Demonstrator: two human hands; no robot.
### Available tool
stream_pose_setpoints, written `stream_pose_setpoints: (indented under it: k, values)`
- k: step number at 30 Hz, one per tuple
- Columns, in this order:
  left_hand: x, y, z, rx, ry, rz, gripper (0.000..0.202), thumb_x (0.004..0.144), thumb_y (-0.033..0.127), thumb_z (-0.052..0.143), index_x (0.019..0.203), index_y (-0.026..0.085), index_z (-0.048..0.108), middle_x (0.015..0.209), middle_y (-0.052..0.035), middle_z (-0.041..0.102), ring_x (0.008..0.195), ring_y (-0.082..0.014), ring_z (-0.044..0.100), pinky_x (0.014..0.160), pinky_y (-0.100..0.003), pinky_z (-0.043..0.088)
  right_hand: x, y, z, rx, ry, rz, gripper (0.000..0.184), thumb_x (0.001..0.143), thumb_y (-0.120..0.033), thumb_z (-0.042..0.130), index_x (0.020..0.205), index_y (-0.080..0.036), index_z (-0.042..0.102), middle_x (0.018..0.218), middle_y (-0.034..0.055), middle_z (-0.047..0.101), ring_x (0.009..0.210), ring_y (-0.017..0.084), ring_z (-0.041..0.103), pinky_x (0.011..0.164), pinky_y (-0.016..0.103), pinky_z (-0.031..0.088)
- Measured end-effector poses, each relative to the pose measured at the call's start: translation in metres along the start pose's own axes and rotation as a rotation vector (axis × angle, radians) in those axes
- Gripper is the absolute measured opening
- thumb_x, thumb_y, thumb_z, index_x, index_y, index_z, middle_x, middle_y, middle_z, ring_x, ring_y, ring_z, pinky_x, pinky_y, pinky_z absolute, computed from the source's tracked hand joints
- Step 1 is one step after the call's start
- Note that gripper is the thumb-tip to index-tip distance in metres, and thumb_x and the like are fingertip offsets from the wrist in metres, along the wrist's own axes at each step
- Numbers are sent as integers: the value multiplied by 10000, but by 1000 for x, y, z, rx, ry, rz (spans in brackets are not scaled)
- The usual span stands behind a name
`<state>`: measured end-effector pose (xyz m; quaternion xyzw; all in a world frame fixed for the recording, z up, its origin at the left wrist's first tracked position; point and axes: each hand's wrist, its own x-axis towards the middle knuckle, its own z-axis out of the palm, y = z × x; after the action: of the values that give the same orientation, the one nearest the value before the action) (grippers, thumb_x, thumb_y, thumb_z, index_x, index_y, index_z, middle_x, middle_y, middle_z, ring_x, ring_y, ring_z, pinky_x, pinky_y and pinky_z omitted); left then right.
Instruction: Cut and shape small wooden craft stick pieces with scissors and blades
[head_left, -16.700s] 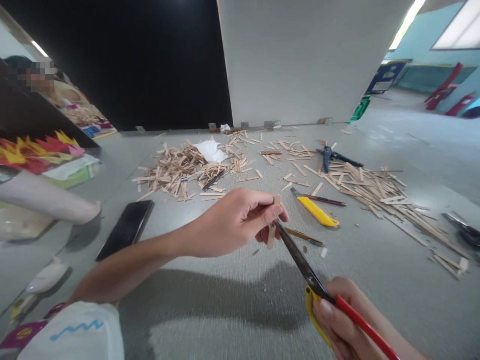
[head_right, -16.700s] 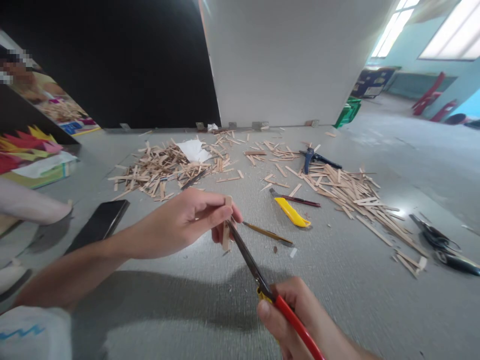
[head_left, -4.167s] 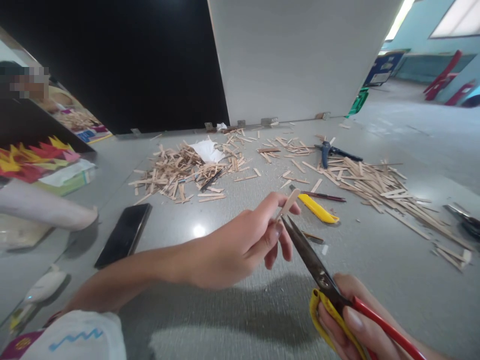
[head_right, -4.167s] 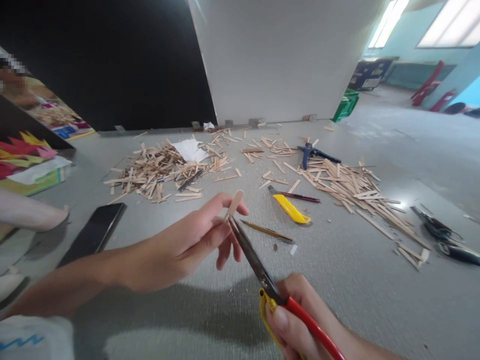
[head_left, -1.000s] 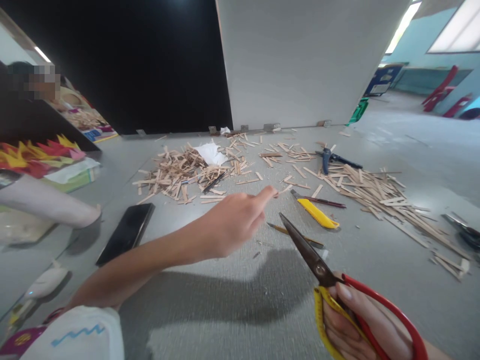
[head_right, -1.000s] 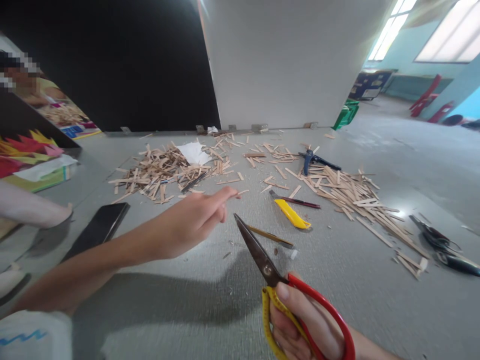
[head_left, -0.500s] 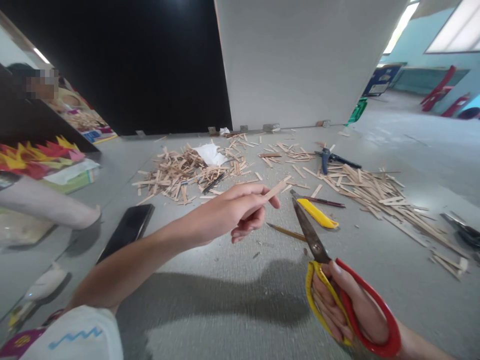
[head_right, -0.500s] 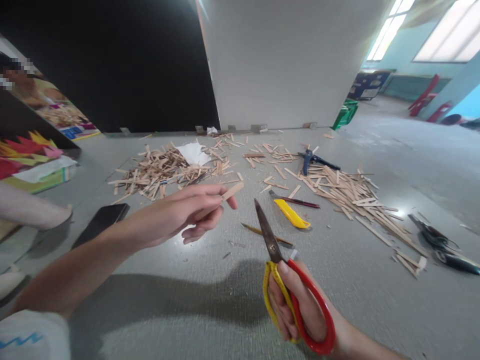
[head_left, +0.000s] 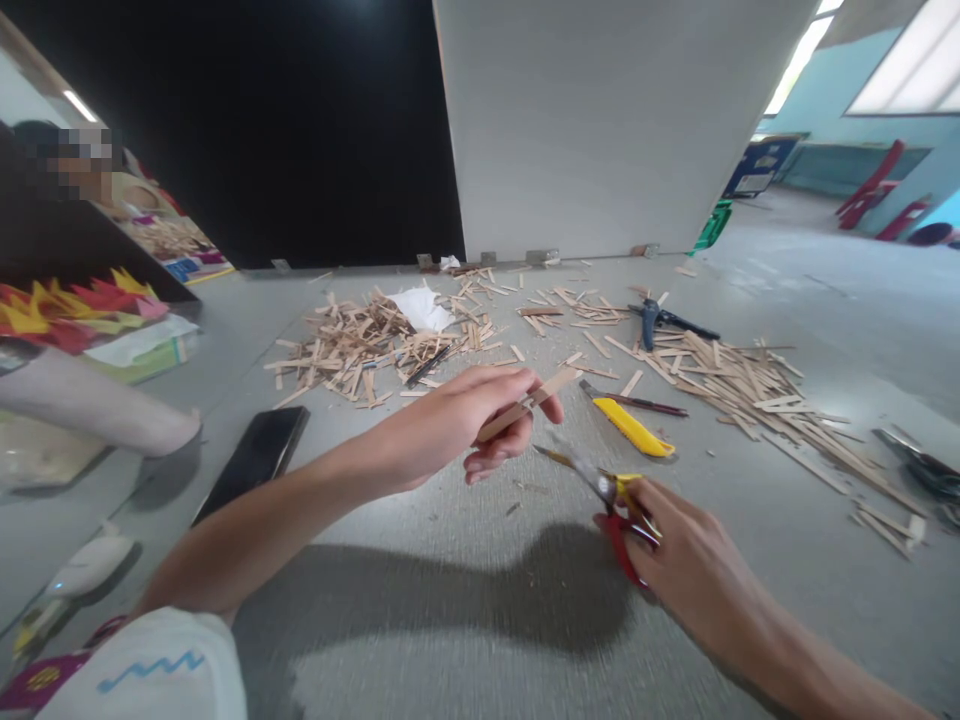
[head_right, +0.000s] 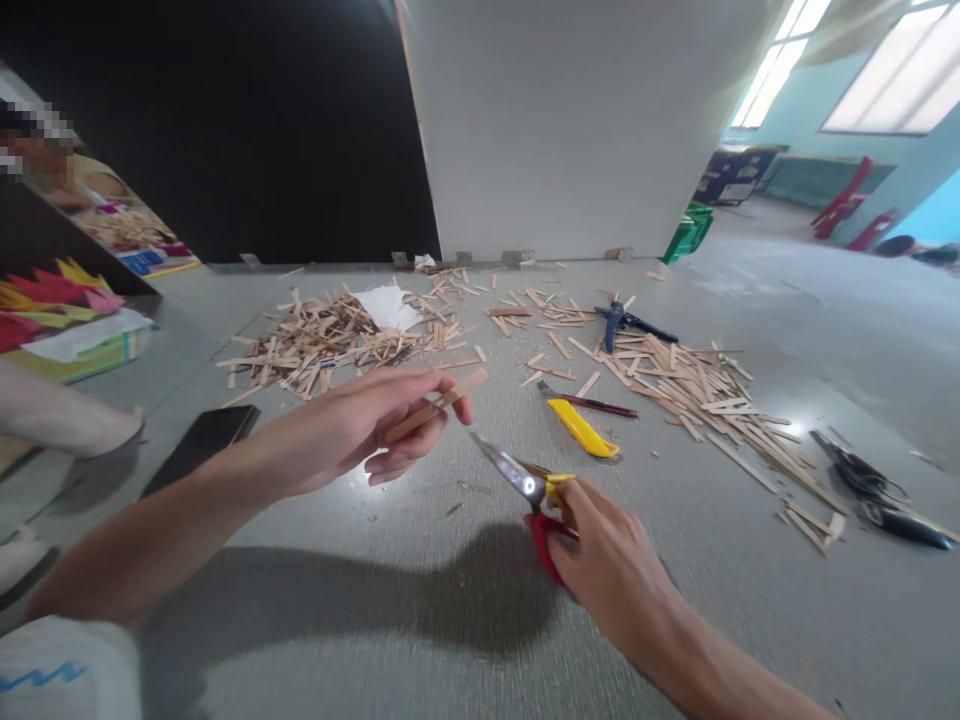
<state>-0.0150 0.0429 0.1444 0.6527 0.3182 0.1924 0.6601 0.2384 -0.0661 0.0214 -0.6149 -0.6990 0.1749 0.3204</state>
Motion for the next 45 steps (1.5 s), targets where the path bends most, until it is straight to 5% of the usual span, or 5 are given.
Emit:
stream_pose_setpoints:
  k: [6,30,36,40,45]
  values:
    - [-1,0,1,2,3,12,407,1162,375,314,987,186,629,579,55,424,470,-107,343,436,-206,336,-2,15,6,-228,-119,-205,385,903,-70,558,1241,-183,702,1197,160,810,1076,311,797,931,457,670]
    - [11,-22,-5,1025,347,343,269,1083,252,401,857,207,541,567,69,433,462,-108,350,532,-279,253,9,22,7,-280,62,-277,236,1122,-210,458,1226,-228,669,1161,150,744,1082,324,738,911,456,628]
    - [21,-40,9,1030,340,287,263,1090,233,367,1157,162,611,600,66,491,476,-134,422,556,-277,297,34,39,-20,-421,292,-87,219,1104,-290,504,1235,-203,658,1177,193,712,1062,352,701,885,482,586]
    - [42,-73,20,933,137,170,198,1069,244,488,1126,185,669,630,44,627,513,-143,546,585,-253,398,57,71,-42,-672,157,120,216,1044,-179,517,1128,-149,713,1110,216,718,1001,346,692,858,448,552]
    - [67,-110,13,960,281,176,199,1025,143,540,939,187,714,851,-58,748,781,-208,700,768,-311,526,63,83,-42,-775,14,185,228,874,42,584,919,-95,760,954,242,733,913,369,708,759,418,508]
